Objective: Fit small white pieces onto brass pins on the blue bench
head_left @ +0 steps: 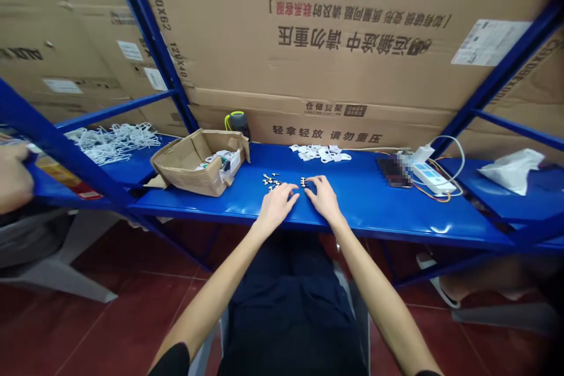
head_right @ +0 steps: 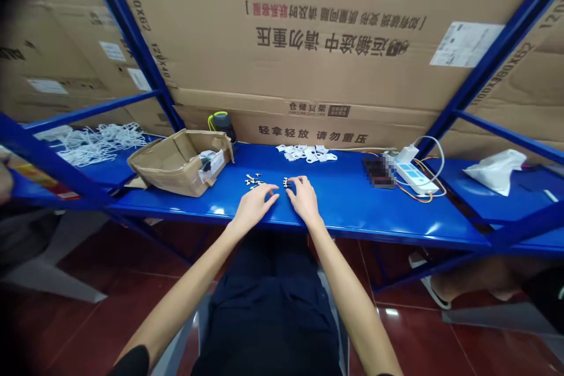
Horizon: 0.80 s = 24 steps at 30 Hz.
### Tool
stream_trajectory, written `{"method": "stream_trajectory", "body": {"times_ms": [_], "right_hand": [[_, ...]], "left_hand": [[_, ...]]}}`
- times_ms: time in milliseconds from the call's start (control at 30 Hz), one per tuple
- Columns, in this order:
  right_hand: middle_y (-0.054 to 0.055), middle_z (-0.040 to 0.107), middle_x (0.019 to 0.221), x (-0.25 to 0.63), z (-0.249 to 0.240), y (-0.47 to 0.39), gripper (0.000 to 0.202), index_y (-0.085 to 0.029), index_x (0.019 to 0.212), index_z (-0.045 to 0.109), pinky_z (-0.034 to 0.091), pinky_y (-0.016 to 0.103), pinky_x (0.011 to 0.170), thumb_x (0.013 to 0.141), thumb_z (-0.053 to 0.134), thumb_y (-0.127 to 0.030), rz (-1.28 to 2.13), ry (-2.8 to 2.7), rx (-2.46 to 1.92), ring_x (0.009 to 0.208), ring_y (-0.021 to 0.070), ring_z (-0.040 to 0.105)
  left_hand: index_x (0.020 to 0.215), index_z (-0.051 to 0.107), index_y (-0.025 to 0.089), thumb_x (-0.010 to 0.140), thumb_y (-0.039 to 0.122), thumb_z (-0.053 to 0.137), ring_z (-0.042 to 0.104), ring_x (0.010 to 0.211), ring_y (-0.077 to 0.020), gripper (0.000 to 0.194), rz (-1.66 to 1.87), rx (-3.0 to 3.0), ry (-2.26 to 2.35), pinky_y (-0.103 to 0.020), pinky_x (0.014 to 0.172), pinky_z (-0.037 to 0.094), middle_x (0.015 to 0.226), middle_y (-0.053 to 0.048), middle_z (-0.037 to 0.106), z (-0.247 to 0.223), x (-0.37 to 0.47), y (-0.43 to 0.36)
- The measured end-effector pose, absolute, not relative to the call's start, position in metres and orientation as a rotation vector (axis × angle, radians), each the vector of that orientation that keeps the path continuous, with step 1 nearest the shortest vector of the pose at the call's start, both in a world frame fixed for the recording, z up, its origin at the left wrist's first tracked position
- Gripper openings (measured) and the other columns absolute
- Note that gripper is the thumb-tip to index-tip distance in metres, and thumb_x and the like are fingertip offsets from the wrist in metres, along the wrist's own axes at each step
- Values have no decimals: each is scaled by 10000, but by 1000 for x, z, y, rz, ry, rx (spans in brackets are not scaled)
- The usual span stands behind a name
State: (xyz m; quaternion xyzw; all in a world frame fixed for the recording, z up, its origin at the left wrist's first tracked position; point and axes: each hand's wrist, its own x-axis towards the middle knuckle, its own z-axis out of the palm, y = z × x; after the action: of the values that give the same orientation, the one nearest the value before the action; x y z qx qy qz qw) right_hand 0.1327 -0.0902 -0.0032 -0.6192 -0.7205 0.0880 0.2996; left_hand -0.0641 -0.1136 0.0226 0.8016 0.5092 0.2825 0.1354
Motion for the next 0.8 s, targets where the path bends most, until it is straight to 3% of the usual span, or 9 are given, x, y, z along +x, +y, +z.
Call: {"method": "stream_trajectory", "body": {"times_ms": [100,433,567,800], "right_hand": [[130,709,1282,131,1,-89,303,-208,1253,749,478,432,1094,1063,534,-307,213,-1940,-1634,1239,283,637],[76,806,1004,141,6,-80,156,-187,1009,843,540,294,816,961,735,-288,450,-1922,-1533,825,191,713],[57,830,921,150,6,-80,141,-208,949,862,548,301,795,929,769,-312,536,-1925,-1476,799,208,734],[61,852,980,156,5,-82,151,-223,1000,885,536,308,833,938,773,-301,527,-1964,-1393,878,232,762]], "left_hand": [[1284,768,221,1072,338,605,704,1124,-230,292,738,2346,1480,-304,960,540,1274,-85,723,22,-45,-83],[1104,861,250,1053,378,663,706,996,-194,242,747,2334,1376,-291,906,522,1188,-53,756,11,-54,-65],[1138,859,275,1043,384,681,705,988,-189,229,713,2336,1354,-290,904,513,1243,-37,752,10,-54,-64],[1128,858,241,1045,404,672,707,1066,-218,261,700,2372,1331,-286,912,505,1180,-60,772,13,-52,-67]]}}
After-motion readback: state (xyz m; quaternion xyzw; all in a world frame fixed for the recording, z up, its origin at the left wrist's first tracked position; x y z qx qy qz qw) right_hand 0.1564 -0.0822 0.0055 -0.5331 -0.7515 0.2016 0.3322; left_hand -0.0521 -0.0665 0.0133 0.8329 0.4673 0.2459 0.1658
